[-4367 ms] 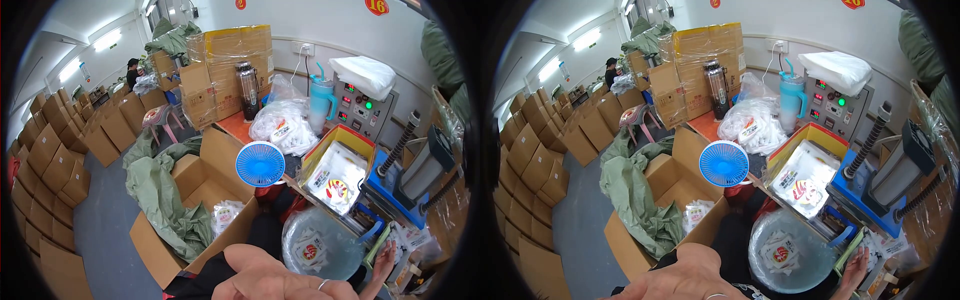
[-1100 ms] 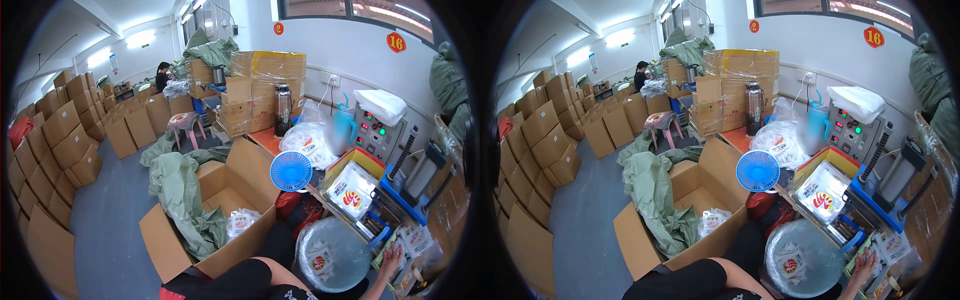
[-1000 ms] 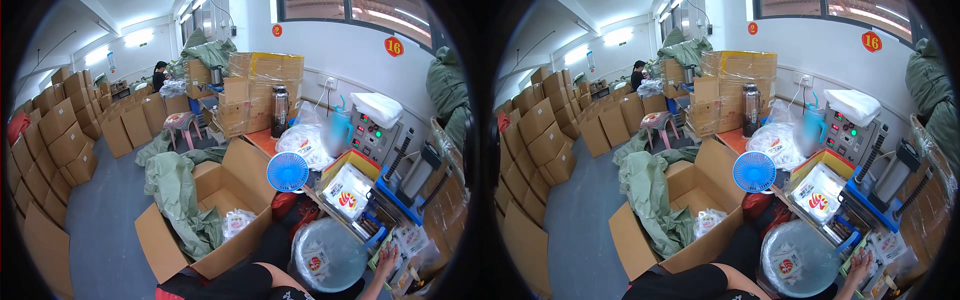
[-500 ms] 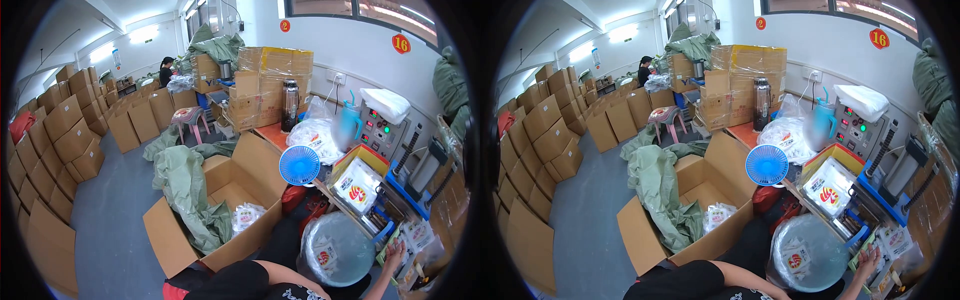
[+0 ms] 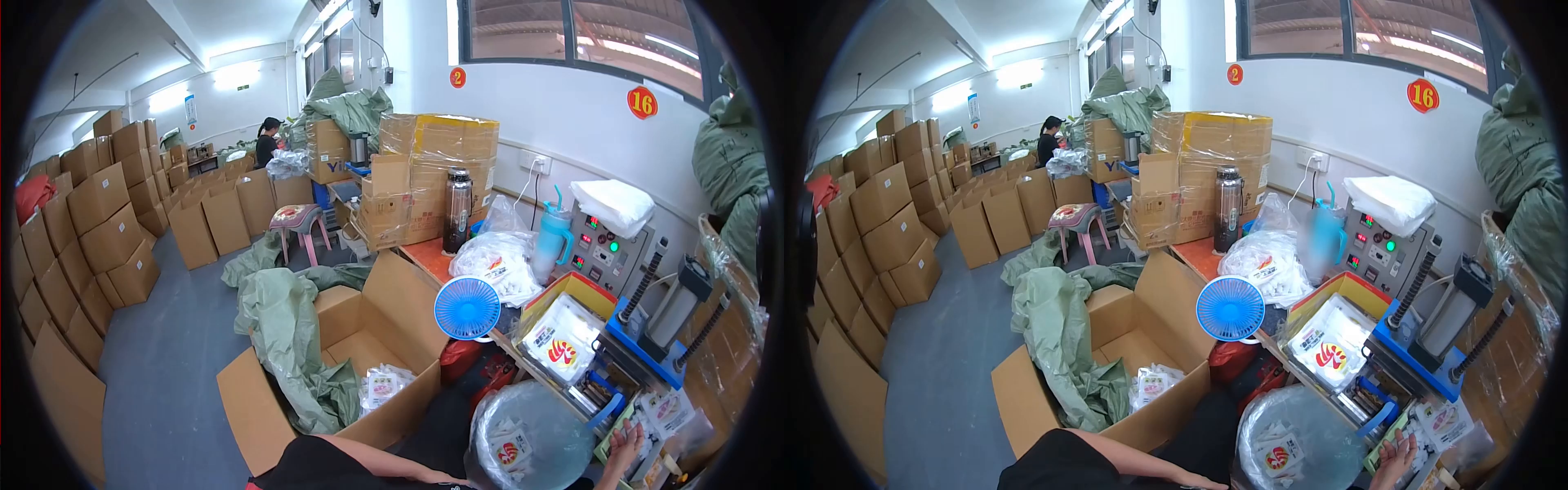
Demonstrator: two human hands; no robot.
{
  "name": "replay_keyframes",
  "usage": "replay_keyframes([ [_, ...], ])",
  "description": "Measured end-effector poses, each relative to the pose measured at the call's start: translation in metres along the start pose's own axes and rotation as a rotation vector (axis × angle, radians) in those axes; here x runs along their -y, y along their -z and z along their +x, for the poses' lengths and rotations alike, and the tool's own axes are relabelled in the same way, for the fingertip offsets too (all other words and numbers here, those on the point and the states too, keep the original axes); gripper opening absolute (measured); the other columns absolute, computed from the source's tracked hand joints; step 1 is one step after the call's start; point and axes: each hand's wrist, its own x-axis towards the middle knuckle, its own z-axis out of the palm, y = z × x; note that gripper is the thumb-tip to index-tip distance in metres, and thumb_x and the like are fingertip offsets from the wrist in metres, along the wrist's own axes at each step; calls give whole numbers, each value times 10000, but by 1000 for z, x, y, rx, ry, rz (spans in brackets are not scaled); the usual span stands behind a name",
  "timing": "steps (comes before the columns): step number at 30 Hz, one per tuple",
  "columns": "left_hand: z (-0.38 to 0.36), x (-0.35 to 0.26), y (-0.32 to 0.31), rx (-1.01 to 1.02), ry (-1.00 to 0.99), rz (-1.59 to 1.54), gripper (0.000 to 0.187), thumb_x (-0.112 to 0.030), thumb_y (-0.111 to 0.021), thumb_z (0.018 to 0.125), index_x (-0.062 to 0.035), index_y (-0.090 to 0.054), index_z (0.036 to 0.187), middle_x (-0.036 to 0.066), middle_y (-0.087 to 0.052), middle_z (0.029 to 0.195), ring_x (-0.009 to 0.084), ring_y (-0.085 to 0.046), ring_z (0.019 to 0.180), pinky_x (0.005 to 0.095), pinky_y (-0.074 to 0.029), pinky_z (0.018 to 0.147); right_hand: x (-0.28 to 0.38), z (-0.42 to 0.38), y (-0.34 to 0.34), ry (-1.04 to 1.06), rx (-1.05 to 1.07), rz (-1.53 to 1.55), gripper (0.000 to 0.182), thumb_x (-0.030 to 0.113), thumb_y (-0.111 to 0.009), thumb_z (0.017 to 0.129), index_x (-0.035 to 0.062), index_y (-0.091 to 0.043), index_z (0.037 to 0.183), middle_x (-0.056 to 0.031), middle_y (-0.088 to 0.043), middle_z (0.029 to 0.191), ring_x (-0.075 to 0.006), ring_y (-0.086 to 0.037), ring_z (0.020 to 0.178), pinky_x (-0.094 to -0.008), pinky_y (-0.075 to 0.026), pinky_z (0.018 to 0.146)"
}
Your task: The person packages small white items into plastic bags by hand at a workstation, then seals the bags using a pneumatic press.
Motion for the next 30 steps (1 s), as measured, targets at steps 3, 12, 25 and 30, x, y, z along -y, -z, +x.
replay_keyframes([
  [3, 10, 67, -6, -44, -30, -33, 500, -350, -288, 1034, 3, -427, 1359, 144, -481, 1382, 229, -469, 1262, 313, -324, 1092, 10, -15, -14, 7, -21, -23, 429, 280, -500, 988, 92, -362, 1349, -149, -626, 1150, -135, -658, 701, -216, -533, 530],
  [12, -97, -9, -12, -808, -82, 330, 332, -269, -433, 965, -53, -642, 1105, 149, -679, 1002, 306, -643, 963, 368, -500, 852, 17, -46, -37, 233, -39, -279, 440, 296, -486, 993, 53, -357, 1337, -129, -628, 1108, -125, -631, 632, -191, -448, 465],
  [25, 85, -75, 336, -910, -730, 10, 326, -280, -470, 939, -75, -624, 1141, 167, -662, 987, 321, -632, 947, 394, -503, 821, 24, -51, -59, 252, -46, -348, 301, 259, -451, 1006, 49, -468, 1221, -96, -635, 1080, -92, -605, 630, -185, -426, 478],
  [30, 86, -68, 336, -891, -748, -2, 314, -272, -481, 936, -76, -620, 1139, 159, -656, 997, 304, -628, 946, 387, -500, 825, 23, -51, -58, 265, -7, -353, 312, 298, -464, 1003, 48, -494, 1187, -93, -641, 1040, -97, -599, 596, -181, -426, 466],
])
